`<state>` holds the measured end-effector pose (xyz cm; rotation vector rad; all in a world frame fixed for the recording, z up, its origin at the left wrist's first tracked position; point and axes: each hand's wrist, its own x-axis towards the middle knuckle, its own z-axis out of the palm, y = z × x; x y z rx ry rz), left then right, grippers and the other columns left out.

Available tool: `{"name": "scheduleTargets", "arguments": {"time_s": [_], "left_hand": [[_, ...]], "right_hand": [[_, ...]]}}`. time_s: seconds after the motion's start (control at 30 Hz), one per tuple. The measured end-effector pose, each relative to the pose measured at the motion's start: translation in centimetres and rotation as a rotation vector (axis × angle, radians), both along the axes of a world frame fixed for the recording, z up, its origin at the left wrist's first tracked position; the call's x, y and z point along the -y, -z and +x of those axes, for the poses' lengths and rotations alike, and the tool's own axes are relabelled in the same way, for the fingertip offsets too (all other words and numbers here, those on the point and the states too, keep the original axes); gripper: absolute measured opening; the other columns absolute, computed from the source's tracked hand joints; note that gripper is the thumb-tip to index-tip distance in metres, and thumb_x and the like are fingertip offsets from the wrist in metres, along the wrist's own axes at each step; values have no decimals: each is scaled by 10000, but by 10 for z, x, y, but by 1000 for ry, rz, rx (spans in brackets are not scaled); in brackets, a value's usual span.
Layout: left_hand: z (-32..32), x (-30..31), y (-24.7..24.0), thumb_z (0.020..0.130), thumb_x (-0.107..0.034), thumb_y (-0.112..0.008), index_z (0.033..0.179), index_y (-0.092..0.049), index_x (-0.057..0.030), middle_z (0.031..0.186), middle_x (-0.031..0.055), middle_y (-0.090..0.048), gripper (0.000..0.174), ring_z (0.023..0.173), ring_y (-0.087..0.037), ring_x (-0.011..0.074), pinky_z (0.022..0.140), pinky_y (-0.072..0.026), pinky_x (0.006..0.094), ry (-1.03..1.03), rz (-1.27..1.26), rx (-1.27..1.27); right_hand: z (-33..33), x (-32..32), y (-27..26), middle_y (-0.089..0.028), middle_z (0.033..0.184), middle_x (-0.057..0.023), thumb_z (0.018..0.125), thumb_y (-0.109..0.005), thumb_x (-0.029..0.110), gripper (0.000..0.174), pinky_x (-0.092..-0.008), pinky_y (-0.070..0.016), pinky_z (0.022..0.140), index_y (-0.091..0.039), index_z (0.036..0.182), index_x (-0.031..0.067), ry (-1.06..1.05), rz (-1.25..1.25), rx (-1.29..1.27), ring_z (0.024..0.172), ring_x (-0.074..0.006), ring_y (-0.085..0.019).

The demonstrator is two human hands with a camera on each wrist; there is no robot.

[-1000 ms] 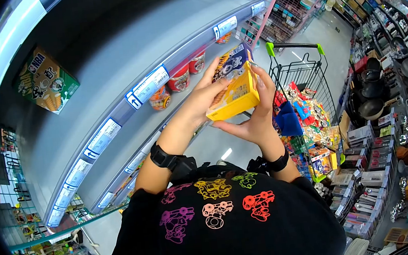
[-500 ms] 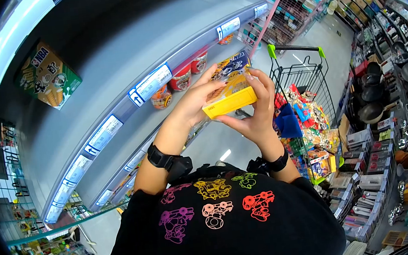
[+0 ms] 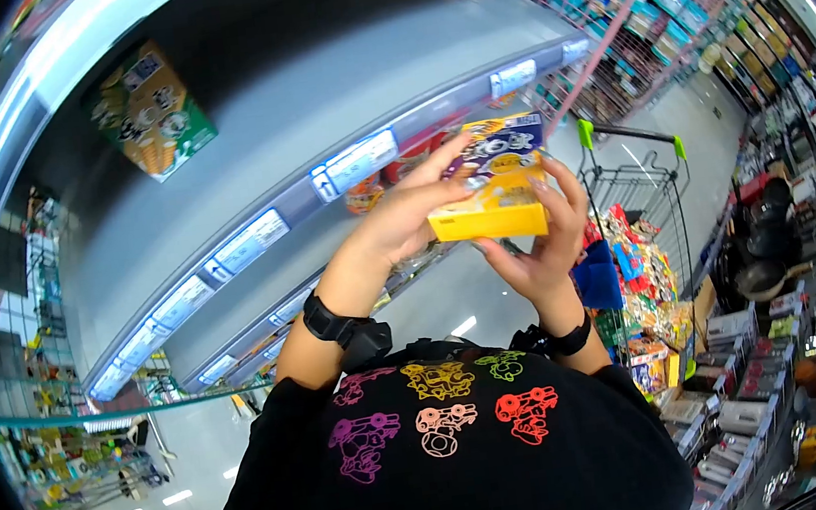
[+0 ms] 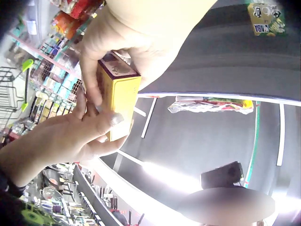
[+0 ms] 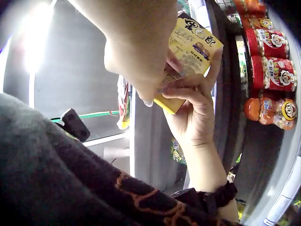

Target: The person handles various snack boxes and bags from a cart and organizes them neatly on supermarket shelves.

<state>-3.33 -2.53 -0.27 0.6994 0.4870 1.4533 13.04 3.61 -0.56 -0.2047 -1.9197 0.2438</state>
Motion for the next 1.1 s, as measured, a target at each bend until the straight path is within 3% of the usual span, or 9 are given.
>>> {"name": "scheduleTargets", "arguments": {"time_s": [0.1,0.2,0.33,0.4,0.53,0.7,0.8,0.83,1.1], "left_hand": [[-4,9,-9,780,42,-545,1399,-190,-50,1327,141,-349,720,1177,-423,201,965,-374,299,-48,105,-87],[-10,25,-24,731,75,-609,1415,-145,-80,1320,124,-353,841,1127,-463,169,930,-405,289,-131,224,-252],[-21,52,-37,693,79,-632,1430,-63,-154,1398,143,-232,959,915,-563,124,747,-491,255,-269,281,-461],[-24,65,-43,684,92,-616,1430,-41,-164,1410,158,-211,977,835,-564,104,699,-490,243,-396,231,-545],[-27,86,-48,671,107,-597,1428,11,-172,1420,187,-194,1010,804,-568,96,668,-484,229,-647,171,-646],[-28,100,-45,710,84,-533,1425,-28,-88,1371,186,-282,892,1148,-470,227,861,-458,307,-852,155,-654],[-26,105,-44,721,71,-537,1423,-47,-71,1336,183,-324,868,1161,-455,221,871,-450,302,-918,115,-659],[-29,106,-40,724,89,-533,1427,10,-120,1342,192,-317,913,991,-563,173,780,-473,273,-916,116,-703],[-27,103,-37,731,-4,-630,1421,10,-90,1253,192,-438,945,907,-576,122,693,-477,235,-1034,61,-873]], "right_hand": [[-2,-1,2,-370,1224,-260,620,-783,276,665,-447,-413,908,-424,1145,84,-47,83,-50,1117,-395,-437],[-19,-8,8,-307,1251,-291,673,-739,353,574,-460,-393,940,-434,1072,75,-349,3,-247,1140,-415,-413],[-50,-5,-3,-227,1308,-295,786,-583,494,550,-480,-348,975,-357,1051,68,-595,-362,-399,1234,-425,-306],[-63,-11,0,-207,1357,-268,816,-505,545,565,-442,-315,998,-378,1086,66,-692,-448,-311,1250,-373,-308],[-80,-10,-1,-201,1367,-283,848,-472,510,565,-426,-308,996,-420,1164,44,-781,-405,-119,1251,-356,-313],[-102,-3,-10,-218,1361,-313,882,-444,430,518,-407,-341,973,-434,1198,20,-837,-286,-54,1243,-376,-338],[-113,-2,-8,-217,1368,-315,890,-435,401,541,-394,-351,968,-390,1249,-1,-863,-244,-60,1245,-380,-341],[-116,-1,-8,-217,1369,-312,891,-435,401,551,-395,-349,969,-379,1258,-7,-876,-248,-64,1246,-378,-340],[-119,-4,3,-239,1371,-296,889,-422,414,647,-407,-314,997,-292,1315,-54,-860,-242,-24,1266,-368,-314]]}}
